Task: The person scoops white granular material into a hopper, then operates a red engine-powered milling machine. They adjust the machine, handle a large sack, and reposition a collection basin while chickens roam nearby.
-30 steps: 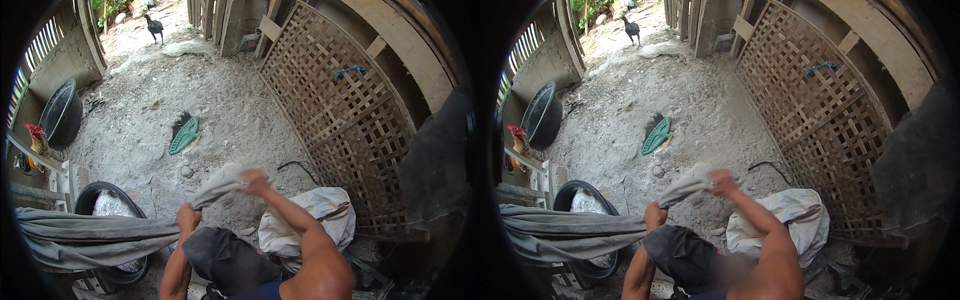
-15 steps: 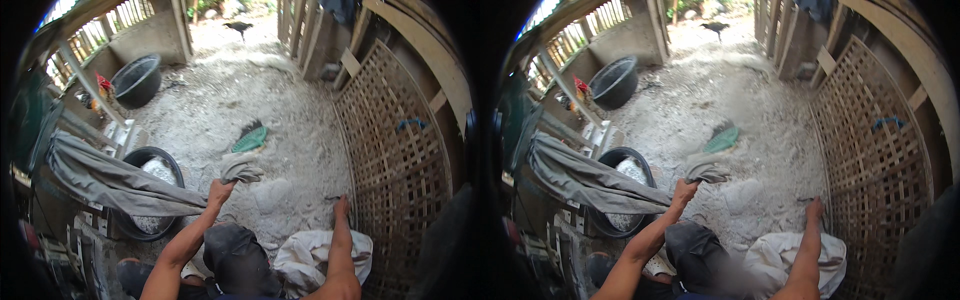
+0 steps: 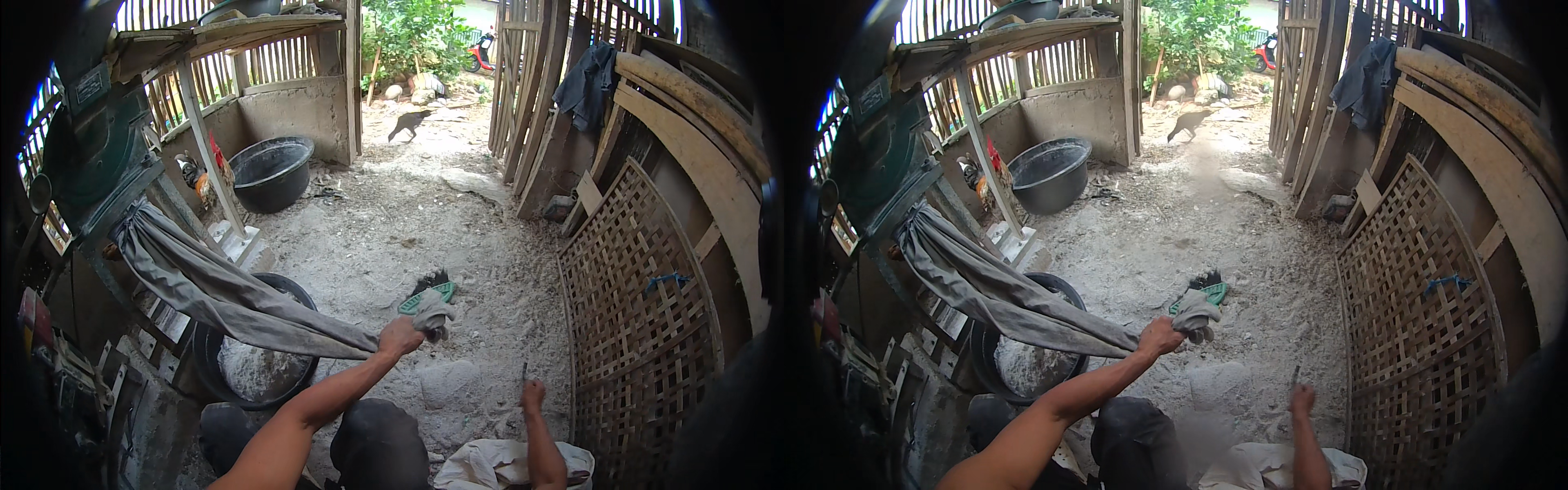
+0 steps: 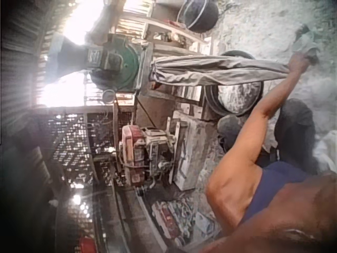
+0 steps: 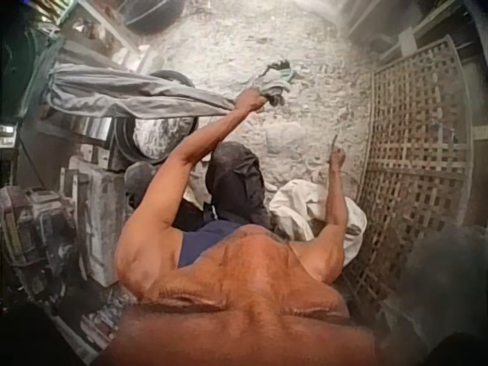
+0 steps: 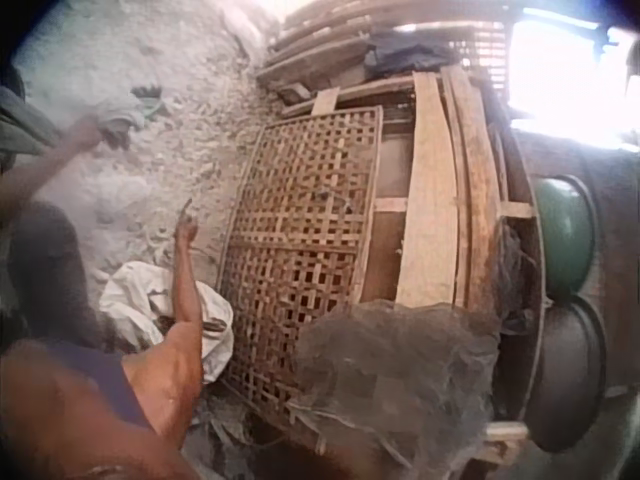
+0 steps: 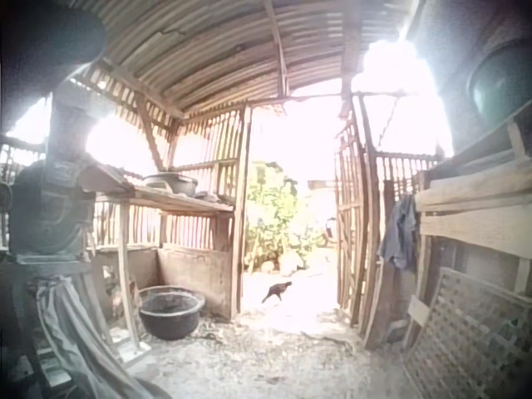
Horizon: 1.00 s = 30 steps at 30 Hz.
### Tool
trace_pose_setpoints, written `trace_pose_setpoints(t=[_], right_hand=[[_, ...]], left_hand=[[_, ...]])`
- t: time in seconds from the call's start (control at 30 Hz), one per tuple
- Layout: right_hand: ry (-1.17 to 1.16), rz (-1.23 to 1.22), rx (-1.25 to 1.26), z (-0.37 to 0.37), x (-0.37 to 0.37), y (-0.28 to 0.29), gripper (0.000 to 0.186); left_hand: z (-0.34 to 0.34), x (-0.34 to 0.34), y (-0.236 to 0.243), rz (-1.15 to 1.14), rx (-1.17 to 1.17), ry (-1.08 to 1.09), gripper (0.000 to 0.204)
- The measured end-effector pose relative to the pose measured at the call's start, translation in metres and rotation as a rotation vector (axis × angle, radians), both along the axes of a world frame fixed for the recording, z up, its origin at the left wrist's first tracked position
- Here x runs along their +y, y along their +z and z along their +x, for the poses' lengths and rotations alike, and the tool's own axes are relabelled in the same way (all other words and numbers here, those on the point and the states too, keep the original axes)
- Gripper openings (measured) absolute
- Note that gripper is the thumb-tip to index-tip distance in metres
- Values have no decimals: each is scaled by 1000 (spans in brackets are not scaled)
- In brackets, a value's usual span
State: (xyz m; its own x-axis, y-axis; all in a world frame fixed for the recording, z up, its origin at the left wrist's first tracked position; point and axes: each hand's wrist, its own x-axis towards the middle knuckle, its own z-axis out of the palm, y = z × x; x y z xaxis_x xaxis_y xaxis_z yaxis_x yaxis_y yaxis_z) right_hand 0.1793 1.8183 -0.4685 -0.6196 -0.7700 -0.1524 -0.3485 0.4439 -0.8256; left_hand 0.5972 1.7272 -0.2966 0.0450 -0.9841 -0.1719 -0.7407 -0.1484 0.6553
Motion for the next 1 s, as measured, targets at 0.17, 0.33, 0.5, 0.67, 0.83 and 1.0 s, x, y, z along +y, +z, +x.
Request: trace_pose_setpoints(t=[0.17, 0.33, 0.5, 0.67, 0.83, 1.0], right_hand=[[92, -33, -755, 180, -19, 78, 11], [330, -410, -1019, 294, -45, 140, 12], [330, -250, -960, 294, -27, 153, 10], [698, -12, -692, 252, 16, 171, 18], [937, -245, 416, 238, 17, 250, 16], [1166, -834, 908, 241, -83, 319, 6]], left_hand=[[-6, -18, 27, 34, 187, 33, 62], [5, -20, 25, 125, 375, -282, 47], [26, -24, 13, -133, 15, -425, 50], [54, -30, 23, -161, -294, -643, 53], [60, -13, 35, -345, -529, -690, 20], [67, 18, 84, -424, -475, -751, 6]])
